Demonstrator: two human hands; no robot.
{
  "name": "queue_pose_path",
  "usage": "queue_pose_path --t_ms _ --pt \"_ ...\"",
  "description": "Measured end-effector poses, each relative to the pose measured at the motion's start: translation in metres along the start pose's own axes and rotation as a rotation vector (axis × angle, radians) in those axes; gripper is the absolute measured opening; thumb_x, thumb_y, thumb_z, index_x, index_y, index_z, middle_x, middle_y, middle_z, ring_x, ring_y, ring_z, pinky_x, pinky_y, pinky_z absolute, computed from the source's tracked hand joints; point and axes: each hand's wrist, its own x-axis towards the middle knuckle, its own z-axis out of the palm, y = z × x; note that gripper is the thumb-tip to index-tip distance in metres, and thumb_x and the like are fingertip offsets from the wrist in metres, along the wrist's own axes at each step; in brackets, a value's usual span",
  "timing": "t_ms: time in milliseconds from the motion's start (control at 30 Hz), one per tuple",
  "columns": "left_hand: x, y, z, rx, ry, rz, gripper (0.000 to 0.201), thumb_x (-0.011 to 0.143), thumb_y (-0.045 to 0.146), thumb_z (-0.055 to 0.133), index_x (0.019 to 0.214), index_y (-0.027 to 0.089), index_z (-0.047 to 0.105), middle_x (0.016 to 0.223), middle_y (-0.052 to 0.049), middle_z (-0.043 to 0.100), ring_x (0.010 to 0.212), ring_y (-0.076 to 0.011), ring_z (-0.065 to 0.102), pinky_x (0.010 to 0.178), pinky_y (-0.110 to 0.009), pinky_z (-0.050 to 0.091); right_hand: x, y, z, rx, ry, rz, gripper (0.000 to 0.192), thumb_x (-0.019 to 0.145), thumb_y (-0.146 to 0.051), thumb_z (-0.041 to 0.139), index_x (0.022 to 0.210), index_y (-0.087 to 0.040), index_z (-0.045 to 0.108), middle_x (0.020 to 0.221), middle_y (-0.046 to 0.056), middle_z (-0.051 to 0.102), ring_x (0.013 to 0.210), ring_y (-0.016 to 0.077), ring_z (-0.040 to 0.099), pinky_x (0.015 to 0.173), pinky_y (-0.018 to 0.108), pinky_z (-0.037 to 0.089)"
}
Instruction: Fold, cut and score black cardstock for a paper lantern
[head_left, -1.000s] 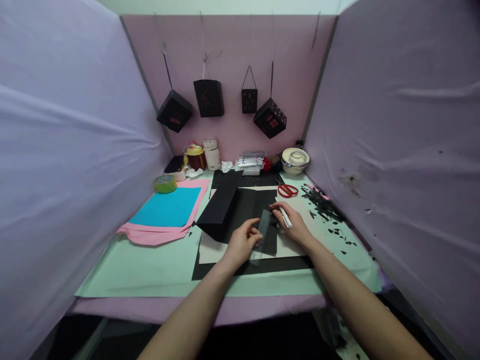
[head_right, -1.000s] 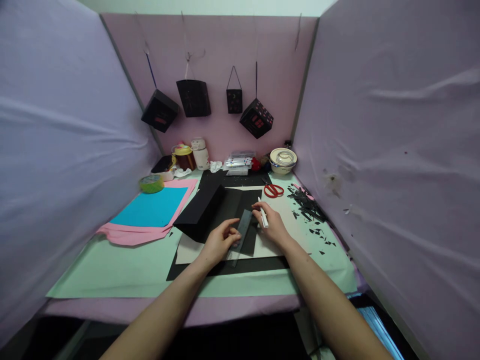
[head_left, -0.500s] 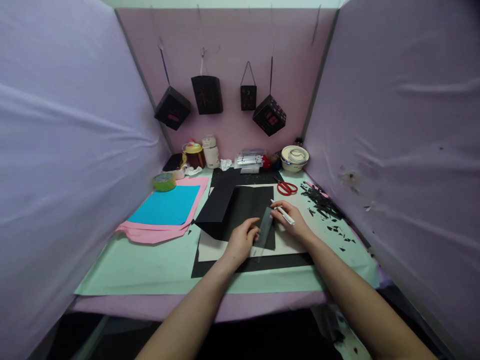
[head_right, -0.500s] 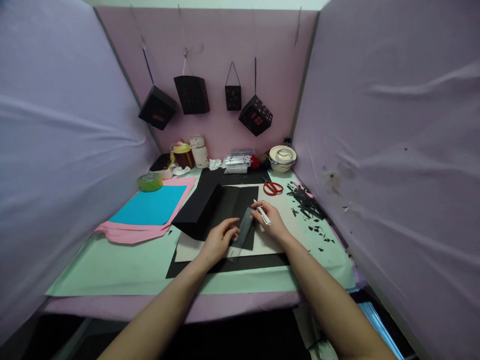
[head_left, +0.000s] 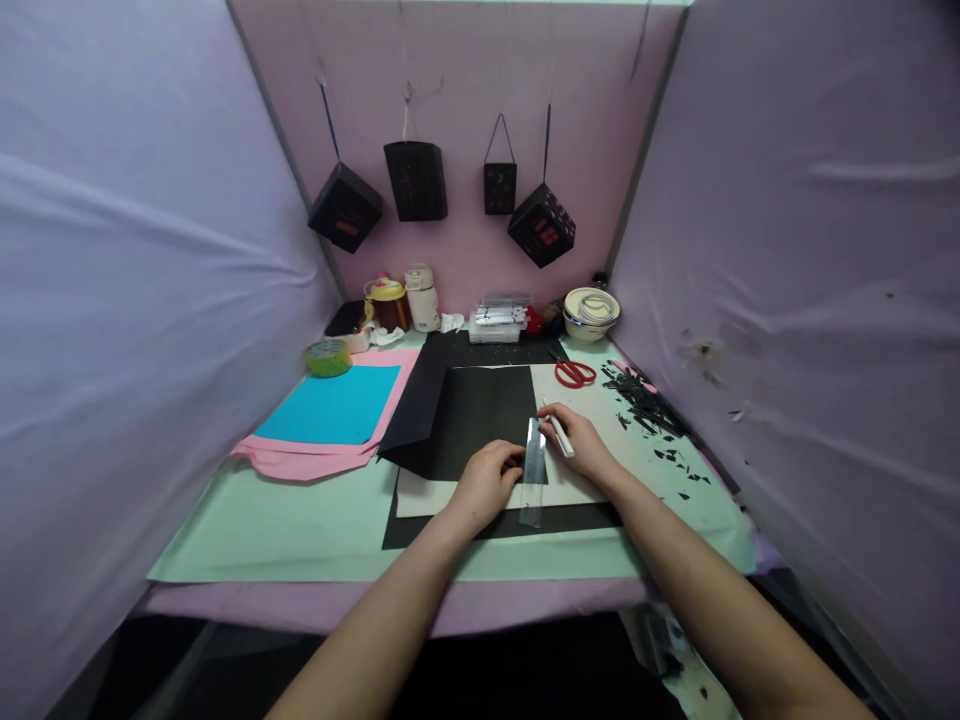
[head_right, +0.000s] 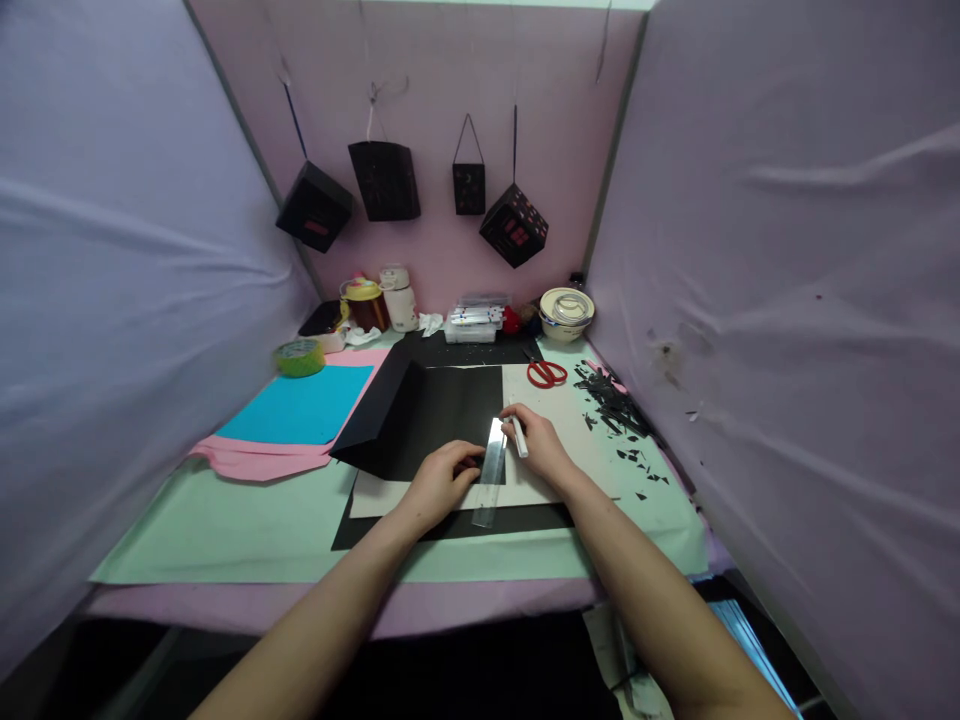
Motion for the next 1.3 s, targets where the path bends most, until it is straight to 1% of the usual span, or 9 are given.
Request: queue_pose_path --t_ms 100,200,367,533,633,767,867,1100,1300 --pt "-0.0006 0.0017 -0.0008 0.067 -0.017 0.029 0.026 0.078 0.007 0.060 0.100 0.018 0.067 0.100 -0.005 0.067 0.091 -0.0205 0.058 0.084 -0.033 0.046 -0.0004 -0.0005 0.0009 -0.041 -0.011 -0.009 0.020 0.084 -0.033 0.051 0.097 -0.020 0.061 0.078 0.001 0.064 0.071 0.0176 0.057 0.068 0.029 0.043" --pt "-0.0016 0.0018 -0.0018 0.123 -0.022 0.043 0.029 0.079 0.008 0.061 0.106 0.019 0.066 0.104 -0.006 0.068 0.100 -0.0234 0.055 0.089 -0.036 0.044 0.0001 0.0002 0.0024 -0.066 -0.025 -0.010 0.020 0.084 -0.032 0.051 0.097 -0.021 0.061 0.080 0.002 0.065 0.073 0.0182 0.058 0.069 0.029 0.043" --pt "-0.0043 -0.0008 -0.0036 0.148 -0.077 0.110 0.039 0.081 0.007 0.057 0.117 0.023 0.062 0.112 -0.005 0.065 0.107 -0.0225 0.053 0.094 -0.037 0.042 0.0004 0.0026 0.0043 -0.129 -0.026 -0.025 0.021 0.081 -0.028 0.053 0.099 -0.022 0.061 0.085 0.003 0.065 0.076 0.0189 0.058 0.072 0.031 0.044" --pt "-0.0068 -0.0013 -0.0039 0.215 -0.110 0.148 0.038 0.084 0.008 0.051 0.114 0.027 0.066 0.116 -0.005 0.062 0.108 -0.0228 0.051 0.093 -0.039 0.041 -0.0002 0.0033 0.0024 -0.130 0.001 -0.021 0.023 0.081 -0.027 0.053 0.102 -0.022 0.061 0.085 0.004 0.065 0.079 0.0193 0.059 0.074 0.032 0.045" --pt "-0.0073 -0.0008 -0.0036 0.234 -0.112 0.147 0.035 0.086 0.010 0.051 0.111 0.027 0.067 0.116 -0.007 0.062 0.109 -0.0234 0.050 0.093 -0.039 0.041 -0.0003 0.0033 -0.0002 -0.096 0.011 -0.038 0.027 0.081 -0.025 0.054 0.107 -0.023 0.059 0.093 0.004 0.066 0.088 0.0202 0.060 0.080 0.034 0.046" --pt "-0.0077 -0.0011 -0.0037 0.238 -0.107 0.150 0.030 0.087 0.014 0.052 0.109 0.026 0.069 0.116 -0.007 0.062 0.108 -0.0236 0.050 0.092 -0.040 0.042 -0.0006 0.0031 -0.0024 -0.086 -0.067 -0.069 0.031 0.079 -0.025 0.059 0.111 -0.024 0.059 0.110 0.005 0.065 0.101 0.0212 0.060 0.088 0.036 0.045" --pt "-0.0081 -0.0020 -0.0038 0.241 -0.100 0.156 0.029 0.087 0.014 0.053 0.109 0.025 0.069 0.117 -0.007 0.061 0.107 -0.0235 0.050 0.092 -0.040 0.042 -0.0011 0.0034 -0.0015 -0.069 -0.114 -0.093 0.032 0.080 -0.025 0.060 0.112 -0.024 0.059 0.113 0.005 0.065 0.105 0.0207 0.059 0.092 0.036 0.044" --pt "-0.0077 -0.0010 -0.0035 0.237 -0.101 0.150 0.031 0.087 0.013 0.053 0.110 0.026 0.068 0.120 -0.006 0.061 0.108 -0.0232 0.050 0.095 -0.041 0.042 -0.0018 0.0055 0.0016 -0.101 -0.121 -0.094 0.032 0.077 -0.026 0.065 0.108 -0.024 0.060 0.109 0.004 0.067 0.101 0.0212 0.061 0.089 0.036 0.046" --pt "-0.0072 -0.0005 -0.0030 0.253 -0.107 0.146 0.030 0.087 0.014 0.053 0.110 0.026 0.068 0.124 -0.006 0.060 0.109 -0.0246 0.050 0.095 -0.041 0.041 -0.0046 0.0021 0.0027 -0.169 -0.101 -0.084 0.029 0.078 -0.028 0.065 0.107 -0.026 0.060 0.106 0.003 0.068 0.095 0.0209 0.063 0.083 0.034 0.047"
